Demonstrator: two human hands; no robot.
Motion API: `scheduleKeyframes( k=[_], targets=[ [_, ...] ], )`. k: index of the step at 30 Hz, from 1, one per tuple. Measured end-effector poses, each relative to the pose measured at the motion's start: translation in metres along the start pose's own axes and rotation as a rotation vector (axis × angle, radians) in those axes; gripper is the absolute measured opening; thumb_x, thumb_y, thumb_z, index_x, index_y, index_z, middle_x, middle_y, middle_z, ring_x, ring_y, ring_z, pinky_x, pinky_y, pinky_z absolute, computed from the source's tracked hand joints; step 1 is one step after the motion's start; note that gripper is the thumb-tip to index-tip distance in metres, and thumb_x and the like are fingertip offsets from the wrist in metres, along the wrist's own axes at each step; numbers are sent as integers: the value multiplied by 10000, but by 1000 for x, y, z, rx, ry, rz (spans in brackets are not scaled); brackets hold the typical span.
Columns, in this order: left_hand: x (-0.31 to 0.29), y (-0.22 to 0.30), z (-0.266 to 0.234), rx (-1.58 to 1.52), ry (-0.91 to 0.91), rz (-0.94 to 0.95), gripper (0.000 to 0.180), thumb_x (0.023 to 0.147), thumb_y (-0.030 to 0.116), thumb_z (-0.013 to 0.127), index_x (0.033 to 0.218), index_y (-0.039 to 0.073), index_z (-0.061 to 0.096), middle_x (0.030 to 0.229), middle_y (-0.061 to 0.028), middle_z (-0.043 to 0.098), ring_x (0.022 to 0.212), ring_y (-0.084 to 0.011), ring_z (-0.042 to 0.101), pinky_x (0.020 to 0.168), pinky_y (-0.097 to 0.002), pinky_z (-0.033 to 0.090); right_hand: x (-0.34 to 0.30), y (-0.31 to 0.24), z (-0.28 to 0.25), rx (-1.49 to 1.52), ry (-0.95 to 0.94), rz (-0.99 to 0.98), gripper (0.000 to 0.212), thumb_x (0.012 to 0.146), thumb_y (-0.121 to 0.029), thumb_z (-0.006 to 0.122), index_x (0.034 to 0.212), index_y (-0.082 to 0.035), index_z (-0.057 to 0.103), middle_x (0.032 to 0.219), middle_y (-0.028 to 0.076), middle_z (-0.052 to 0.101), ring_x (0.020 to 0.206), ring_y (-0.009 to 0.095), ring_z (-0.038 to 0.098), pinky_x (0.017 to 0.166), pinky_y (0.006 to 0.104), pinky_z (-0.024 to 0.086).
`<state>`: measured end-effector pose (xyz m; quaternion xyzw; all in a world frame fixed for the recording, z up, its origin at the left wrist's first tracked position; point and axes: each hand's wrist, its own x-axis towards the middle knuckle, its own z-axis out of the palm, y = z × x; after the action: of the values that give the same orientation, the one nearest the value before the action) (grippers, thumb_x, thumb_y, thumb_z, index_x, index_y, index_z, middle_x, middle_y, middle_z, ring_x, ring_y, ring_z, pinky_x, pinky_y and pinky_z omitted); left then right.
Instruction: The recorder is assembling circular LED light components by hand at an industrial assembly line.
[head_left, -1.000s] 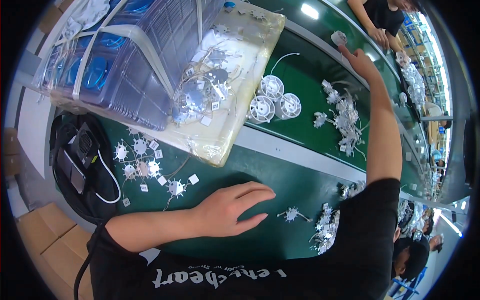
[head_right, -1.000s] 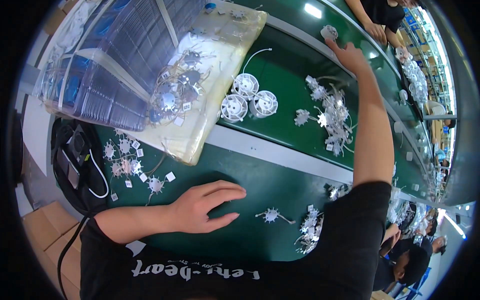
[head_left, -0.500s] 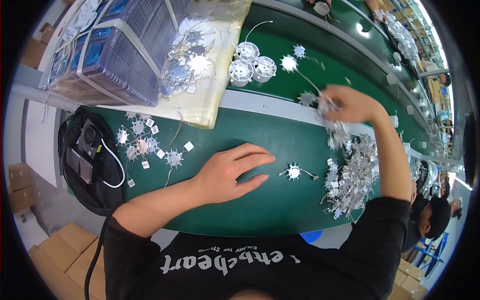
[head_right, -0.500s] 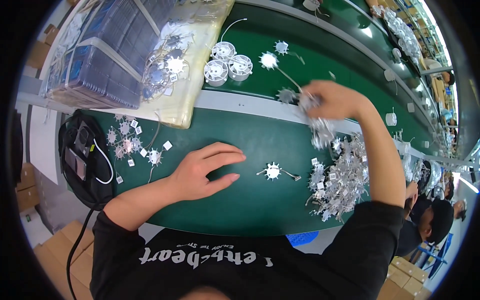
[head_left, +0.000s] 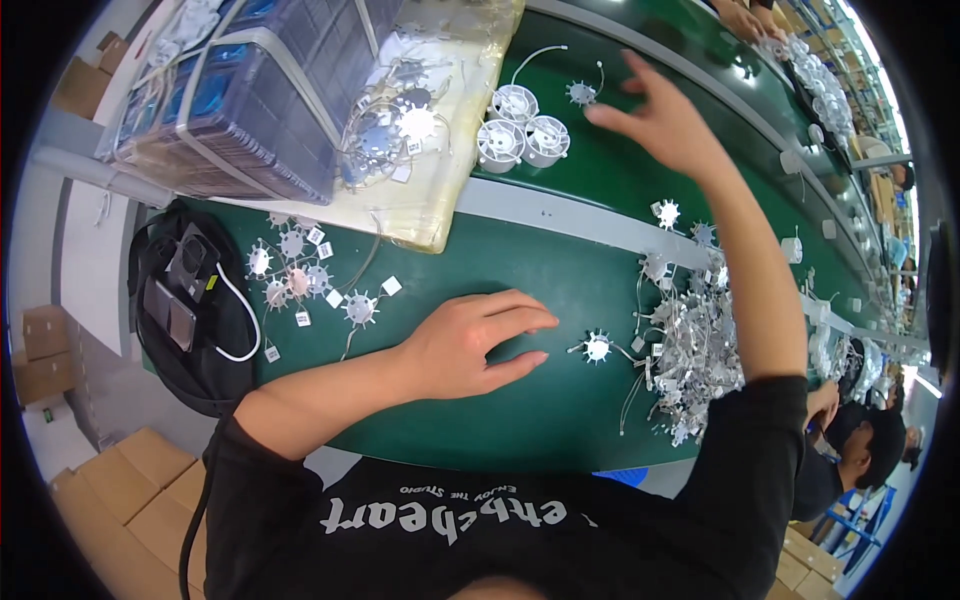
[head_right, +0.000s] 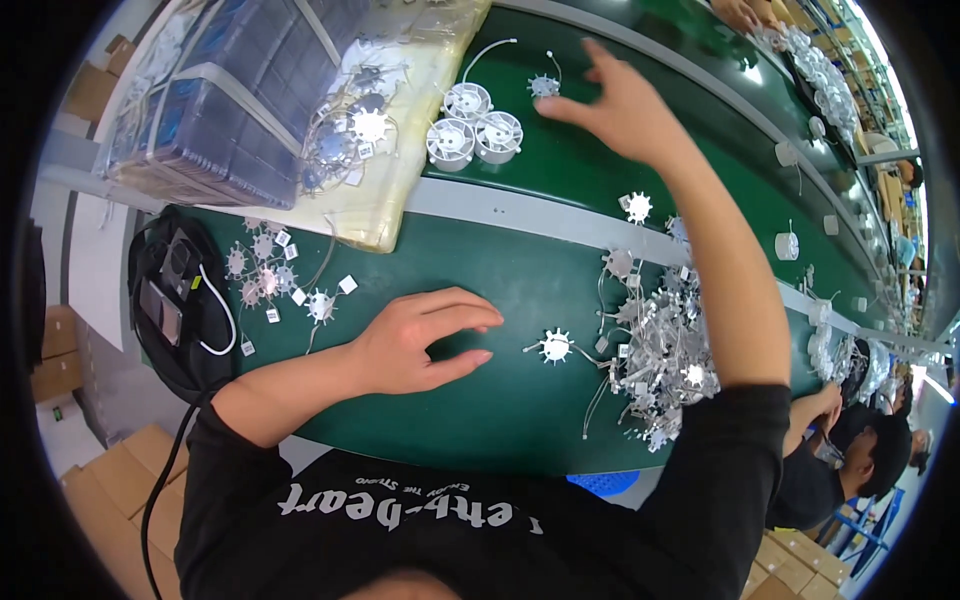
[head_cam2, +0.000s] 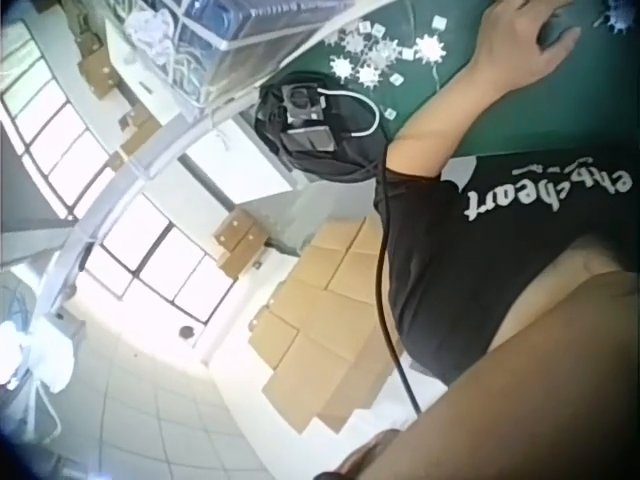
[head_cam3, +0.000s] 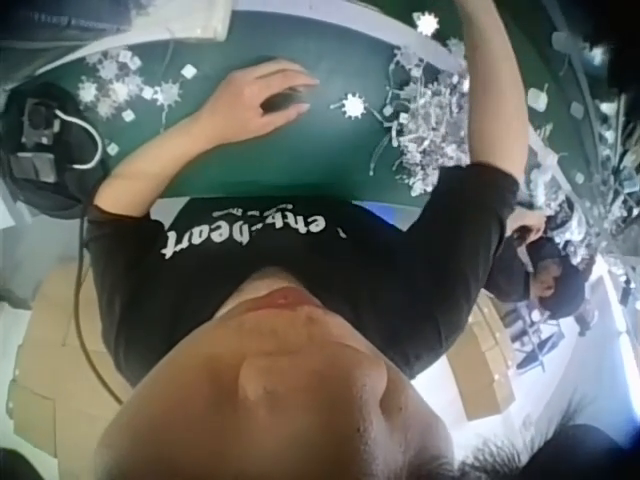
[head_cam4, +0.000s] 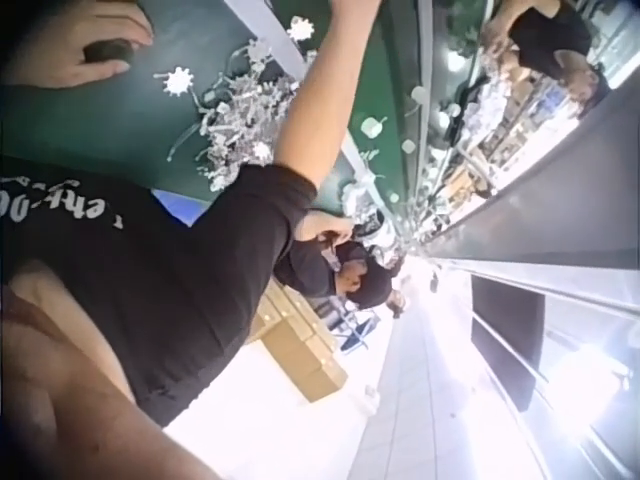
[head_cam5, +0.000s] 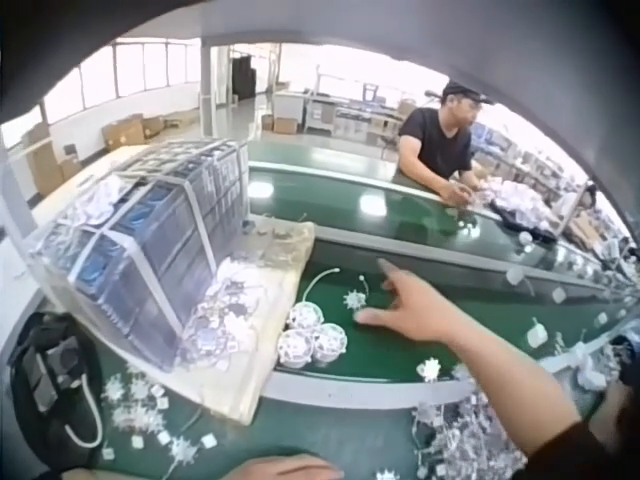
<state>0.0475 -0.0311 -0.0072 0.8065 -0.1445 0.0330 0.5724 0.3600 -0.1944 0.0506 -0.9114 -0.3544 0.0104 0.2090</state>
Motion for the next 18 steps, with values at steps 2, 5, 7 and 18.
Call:
scheduleKeyframes(
  k=[2, 5, 7, 18],
  targets=[
    [-1, -2, 4, 54, 4, 62, 340, 900, 130, 847, 1217, 61, 750, 1187, -98, 756, 1027, -298, 748, 880, -384, 620, 45, 7, 34, 170, -132, -57, 533, 1066, -406, 705, 1446, -36, 660, 1293, 152, 706, 910, 203, 677, 857, 333, 556],
    [-3, -3, 0, 88, 8, 104, 320, 913, 149, 837, 1208, 64, 747, 1162, -93, 755, 1005, -302, 743, 876, -395, 613, 48, 7, 26, 261, -269, -86, 405, 1115, -363, 631, 1285, -6, 719, 1220, 129, 701, 910, 194, 659, 853, 341, 542],
    [-5, -4, -1, 98, 18, 120, 287, 940, 182, 817, 1193, 70, 740, 1131, -79, 749, 970, -304, 734, 867, -410, 604, 24, 4, 12, 239, -303, 11, 375, 1144, -319, 577, 1136, 23, 731, 1142, 106, 686, 939, 197, 650, 860, 356, 529],
    [-6, -6, -1, 110, 4, 146, 313, 899, 158, 856, 1182, 64, 760, 1124, -92, 770, 983, -300, 742, 875, -407, 602, -116, 33, -54, 3, -510, -124, 274, 1134, -231, 535, 1068, 9, 649, 972, 178, 579, 948, 376, 586, 883, 432, 501]
  ],
)
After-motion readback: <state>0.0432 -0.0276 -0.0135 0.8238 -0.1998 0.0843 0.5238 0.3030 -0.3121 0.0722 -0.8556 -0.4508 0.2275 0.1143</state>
